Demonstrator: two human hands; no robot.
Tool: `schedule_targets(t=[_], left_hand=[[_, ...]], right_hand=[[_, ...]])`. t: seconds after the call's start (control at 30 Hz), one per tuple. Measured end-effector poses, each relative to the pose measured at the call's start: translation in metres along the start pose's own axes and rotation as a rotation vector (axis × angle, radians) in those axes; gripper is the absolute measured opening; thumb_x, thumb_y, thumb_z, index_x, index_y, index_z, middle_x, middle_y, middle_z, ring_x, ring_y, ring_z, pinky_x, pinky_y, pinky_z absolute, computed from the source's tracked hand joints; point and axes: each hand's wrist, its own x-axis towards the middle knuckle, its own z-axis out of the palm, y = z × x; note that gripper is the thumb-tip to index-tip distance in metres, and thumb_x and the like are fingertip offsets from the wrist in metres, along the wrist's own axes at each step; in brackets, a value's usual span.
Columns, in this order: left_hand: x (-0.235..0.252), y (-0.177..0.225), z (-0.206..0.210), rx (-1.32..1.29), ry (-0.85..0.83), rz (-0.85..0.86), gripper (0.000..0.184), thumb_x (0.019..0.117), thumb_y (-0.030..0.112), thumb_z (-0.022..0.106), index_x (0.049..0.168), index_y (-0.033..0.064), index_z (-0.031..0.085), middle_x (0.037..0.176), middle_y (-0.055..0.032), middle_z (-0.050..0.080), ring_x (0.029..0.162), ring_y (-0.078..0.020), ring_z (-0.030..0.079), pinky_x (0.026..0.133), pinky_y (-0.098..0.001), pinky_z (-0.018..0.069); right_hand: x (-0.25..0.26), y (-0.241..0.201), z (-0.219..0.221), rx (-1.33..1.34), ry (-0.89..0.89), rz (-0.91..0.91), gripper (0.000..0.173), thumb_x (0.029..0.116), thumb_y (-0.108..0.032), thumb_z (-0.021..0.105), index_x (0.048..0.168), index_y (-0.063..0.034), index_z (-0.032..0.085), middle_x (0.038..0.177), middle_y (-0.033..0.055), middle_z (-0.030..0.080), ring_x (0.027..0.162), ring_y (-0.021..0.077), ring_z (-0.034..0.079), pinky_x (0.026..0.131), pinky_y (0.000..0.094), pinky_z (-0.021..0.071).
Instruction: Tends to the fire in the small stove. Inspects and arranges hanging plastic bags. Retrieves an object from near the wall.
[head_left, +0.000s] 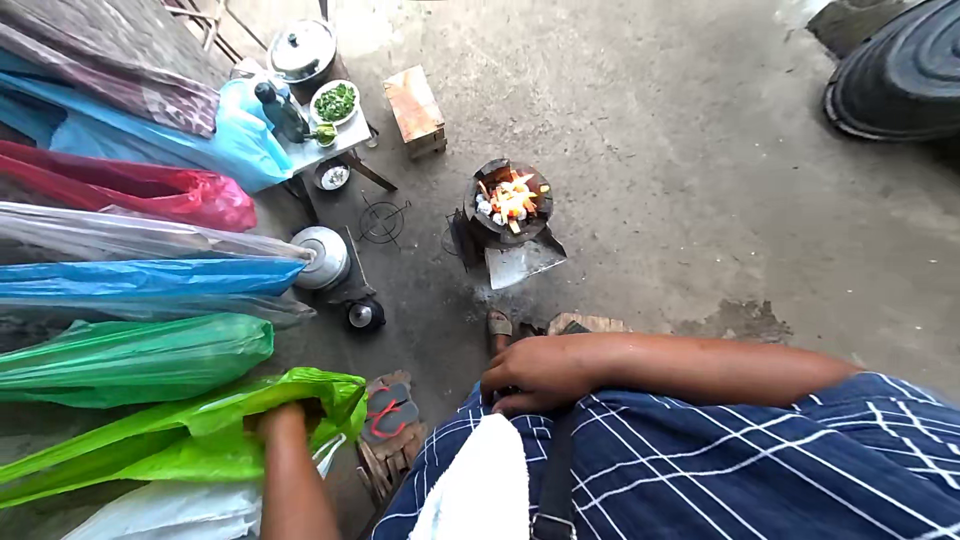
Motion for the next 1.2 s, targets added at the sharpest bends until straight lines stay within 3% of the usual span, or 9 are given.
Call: schedule_targets(t=[0.07,0.13,0.27,0.37,0.53,0.6,0.73,1.03,1.2], left_hand=[[0.009,-0.007,-0.035,0.194,-0.256,0.025,0.040,0.1032,0.023,0.059,0.126,-0.0103,0.062,0.132,-0.0330,0.061,0.128,-0.0490,0.057,0.104,-0.0641,0.0456],[-0.008,-0.005,-0.078,0.238,-0.289,0.006,0.034,0.1016,0.017,0.060,0.121,-0.0104,0.064,0.126,-0.0331,0.064,0.122,-0.0497,0.060,0.098,-0.0648,0.0494],[-0.071,-0.005,-0.153,0.053,-0.033,0.093,0.027,0.1000,0.003,0.053,0.121,-0.0008,0.069,0.117,-0.0325,0.067,0.114,-0.0539,0.062,0.093,-0.0732,0.0459],[-0.113,0.012,-0.178,-0.166,0.132,0.403,0.026,0.1019,0.005,0.052,0.119,-0.0028,0.071,0.110,-0.0317,0.070,0.103,-0.0532,0.067,0.089,-0.0726,0.0474],[-0.120,0.104,-0.135,-0.444,-0.014,0.886,0.020,0.0979,0.006,0.063,0.114,-0.0002,0.073,0.106,-0.0174,0.075,0.099,-0.0339,0.073,0.091,-0.0573,0.0561],[-0.120,0.146,-0.113,-0.513,-0.052,0.949,0.020,0.0973,0.004,0.063,0.113,-0.0003,0.073,0.108,-0.0160,0.075,0.102,-0.0311,0.073,0.095,-0.0527,0.0562],[-0.116,0.196,-0.081,-0.611,-0.097,1.063,0.018,0.0960,0.004,0.063,0.109,-0.0004,0.075,0.106,-0.0141,0.076,0.102,-0.0290,0.073,0.097,-0.0517,0.0547],[-0.123,0.259,-0.084,-0.561,-0.404,1.138,0.022,0.0992,0.009,0.060,0.115,-0.0006,0.073,0.109,-0.0156,0.074,0.103,-0.0250,0.072,0.099,-0.0425,0.0558],[-0.115,0.289,-0.095,-0.543,-0.407,1.173,0.023,0.1004,0.011,0.060,0.117,0.0002,0.072,0.111,-0.0148,0.074,0.105,-0.0238,0.072,0.100,-0.0405,0.0552]], right_hand=[[0.003,-0.001,-0.003,0.000,-0.004,-0.019,0.037,0.1089,-0.031,0.054,0.121,0.0003,0.069,0.107,0.0211,0.072,0.101,0.0362,0.070,0.092,0.0554,0.0521],[0.006,-0.002,-0.006,-0.006,-0.009,-0.043,0.037,0.1087,-0.031,0.054,0.121,0.0007,0.069,0.107,0.0214,0.072,0.100,0.0367,0.070,0.092,0.0563,0.0517],[0.011,-0.004,-0.015,-0.026,-0.002,-0.087,0.033,0.1077,-0.028,0.057,0.122,-0.0008,0.069,0.107,0.0203,0.072,0.100,0.0360,0.070,0.092,0.0571,0.0520],[0.015,-0.004,-0.023,-0.034,0.119,-0.096,0.030,0.1047,-0.024,0.062,0.122,-0.0006,0.069,0.108,0.0208,0.071,0.098,0.0368,0.070,0.089,0.0574,0.0536],[0.027,0.009,-0.047,-0.062,0.418,0.061,0.044,0.1018,-0.023,0.067,0.143,-0.0111,0.059,0.137,0.0186,0.060,0.119,0.0356,0.063,0.098,0.0535,0.0533],[0.030,0.027,-0.052,-0.143,0.434,0.116,0.037,0.1032,-0.023,0.064,0.138,-0.0099,0.063,0.129,0.0176,0.064,0.115,0.0362,0.064,0.095,0.0543,0.0533],[0.017,0.065,-0.052,-0.186,0.489,0.135,0.019,0.1034,-0.014,0.059,0.109,-0.0022,0.073,0.104,0.0163,0.074,0.102,0.0347,0.071,0.090,0.0534,0.0549],[-0.028,0.109,-0.072,0.031,0.361,0.237,0.019,0.1027,-0.010,0.059,0.113,0.0030,0.070,0.114,0.0210,0.068,0.110,0.0361,0.066,0.101,0.0531,0.0496],[-0.039,0.123,-0.090,0.069,0.411,0.326,0.022,0.1044,-0.013,0.058,0.116,0.0007,0.071,0.114,0.0184,0.071,0.109,0.0333,0.068,0.101,0.0529,0.0505]])
